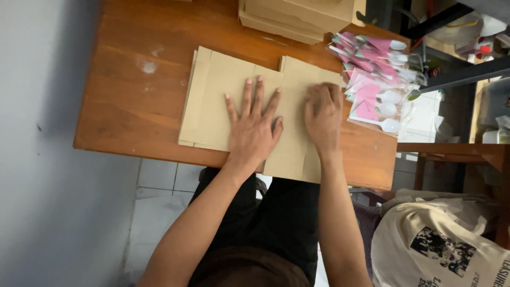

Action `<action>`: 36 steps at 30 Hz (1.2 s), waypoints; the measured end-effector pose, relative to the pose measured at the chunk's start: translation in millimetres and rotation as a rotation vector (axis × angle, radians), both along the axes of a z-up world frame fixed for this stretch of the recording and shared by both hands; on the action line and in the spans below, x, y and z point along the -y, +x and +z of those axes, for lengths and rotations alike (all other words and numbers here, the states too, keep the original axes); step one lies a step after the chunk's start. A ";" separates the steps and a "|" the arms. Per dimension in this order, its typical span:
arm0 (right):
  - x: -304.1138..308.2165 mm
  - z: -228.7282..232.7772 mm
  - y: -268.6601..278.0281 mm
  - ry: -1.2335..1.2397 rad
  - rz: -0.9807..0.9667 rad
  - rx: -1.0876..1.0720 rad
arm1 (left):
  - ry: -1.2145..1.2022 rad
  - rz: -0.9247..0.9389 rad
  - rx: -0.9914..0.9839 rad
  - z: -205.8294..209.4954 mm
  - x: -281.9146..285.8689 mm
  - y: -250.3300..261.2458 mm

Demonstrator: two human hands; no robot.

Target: The person folds flat cardboard sheets into small rectangular boxes by hand. They crease the flaps, fold the sides up, and tuck the tabs to form the box shape, then stack the finished boxes on the table.

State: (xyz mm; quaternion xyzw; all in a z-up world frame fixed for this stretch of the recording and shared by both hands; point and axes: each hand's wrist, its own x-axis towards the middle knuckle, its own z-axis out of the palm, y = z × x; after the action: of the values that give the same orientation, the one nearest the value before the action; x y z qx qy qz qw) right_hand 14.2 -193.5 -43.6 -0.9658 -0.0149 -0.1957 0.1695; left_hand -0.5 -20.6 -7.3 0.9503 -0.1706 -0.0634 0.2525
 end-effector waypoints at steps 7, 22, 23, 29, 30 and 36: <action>-14.8 0.3 24.4 -0.063 -0.087 -0.056 | 0.013 0.028 0.031 -2.2 2.8 -1.1; -5.0 -3.4 18.2 0.088 0.044 0.457 | -0.013 -0.014 0.200 -21.6 -14.8 12.2; -5.1 -2.2 13.7 0.102 0.103 0.469 | -0.024 -0.010 0.208 -18.5 -14.6 11.5; -9.1 4.5 -12.1 0.263 0.200 0.190 | -0.026 -0.007 0.213 -19.1 -14.2 12.3; -8.5 4.3 -14.4 0.199 0.199 0.142 | -0.024 -0.003 0.208 -18.8 -14.2 10.8; -54.3 26.4 -23.6 0.021 0.272 0.009 | 0.032 -0.004 0.169 -10.0 -15.2 8.6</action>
State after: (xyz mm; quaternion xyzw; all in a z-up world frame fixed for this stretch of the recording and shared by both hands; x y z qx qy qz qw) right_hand -9.4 -139.1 -17.3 -0.9521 -0.1442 -0.1756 0.2046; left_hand 8.1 -5.4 -17.2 0.9559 -0.1924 0.0137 0.2217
